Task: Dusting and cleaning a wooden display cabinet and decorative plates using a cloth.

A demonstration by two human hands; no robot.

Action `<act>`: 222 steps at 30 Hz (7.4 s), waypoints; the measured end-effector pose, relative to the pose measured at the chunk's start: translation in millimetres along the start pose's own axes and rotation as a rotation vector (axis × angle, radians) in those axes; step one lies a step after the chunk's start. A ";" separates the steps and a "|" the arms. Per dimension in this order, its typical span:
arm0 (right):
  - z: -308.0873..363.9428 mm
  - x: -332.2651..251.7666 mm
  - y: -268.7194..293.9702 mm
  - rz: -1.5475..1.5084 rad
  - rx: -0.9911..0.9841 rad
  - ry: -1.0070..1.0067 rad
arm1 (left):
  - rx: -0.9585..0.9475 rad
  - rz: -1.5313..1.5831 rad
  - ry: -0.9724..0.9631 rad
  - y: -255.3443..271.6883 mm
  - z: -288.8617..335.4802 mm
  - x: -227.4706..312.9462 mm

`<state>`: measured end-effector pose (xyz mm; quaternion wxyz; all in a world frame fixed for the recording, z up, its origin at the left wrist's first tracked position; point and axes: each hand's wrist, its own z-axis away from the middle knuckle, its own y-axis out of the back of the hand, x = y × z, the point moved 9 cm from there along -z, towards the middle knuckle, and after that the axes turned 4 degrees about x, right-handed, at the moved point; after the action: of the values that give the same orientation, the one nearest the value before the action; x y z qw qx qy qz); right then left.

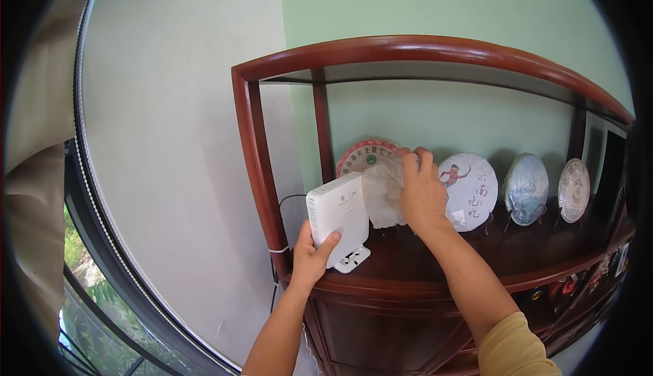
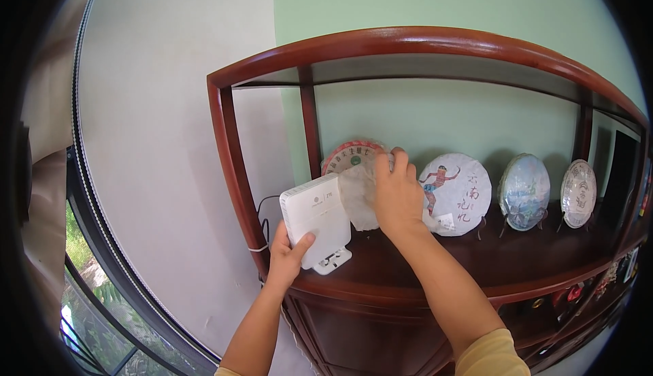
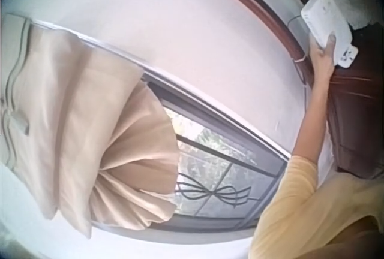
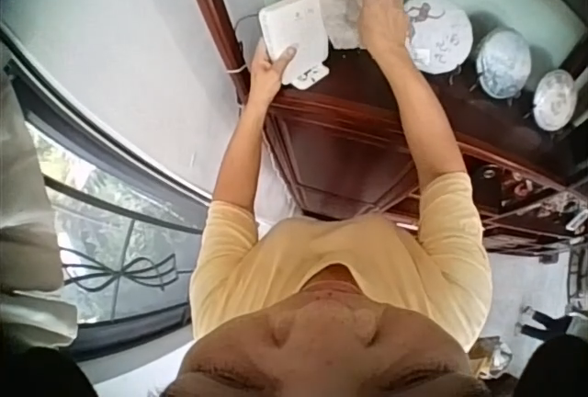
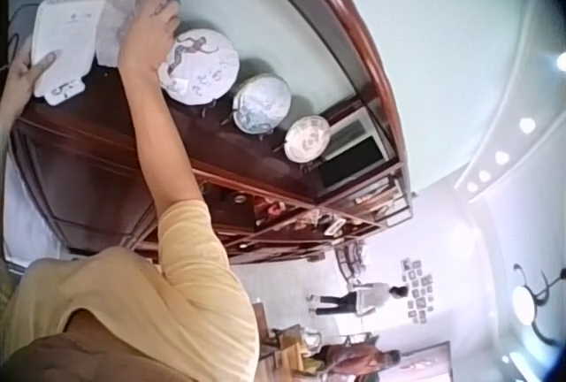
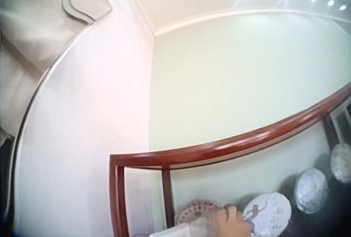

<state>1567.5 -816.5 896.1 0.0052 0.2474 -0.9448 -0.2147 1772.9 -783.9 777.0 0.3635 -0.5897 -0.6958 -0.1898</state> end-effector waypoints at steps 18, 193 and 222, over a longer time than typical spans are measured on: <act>11.2 -8.2 -33.5 -0.468 -0.125 -0.117 | -0.016 0.017 -0.021 -6.7 0.3 7.7; 112.8 -42.5 -76.6 -1.677 -0.343 -0.743 | 0.006 0.185 0.120 10.0 -3.7 -12.2; 68.4 -99.5 -3.6 -1.209 0.286 0.034 | -0.074 0.141 -0.050 -8.0 0.6 11.3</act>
<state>1648.6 -745.0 842.1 -0.1356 0.7402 -0.6568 -0.0471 1764.6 -777.7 786.2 0.3364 -0.6547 -0.6540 -0.1744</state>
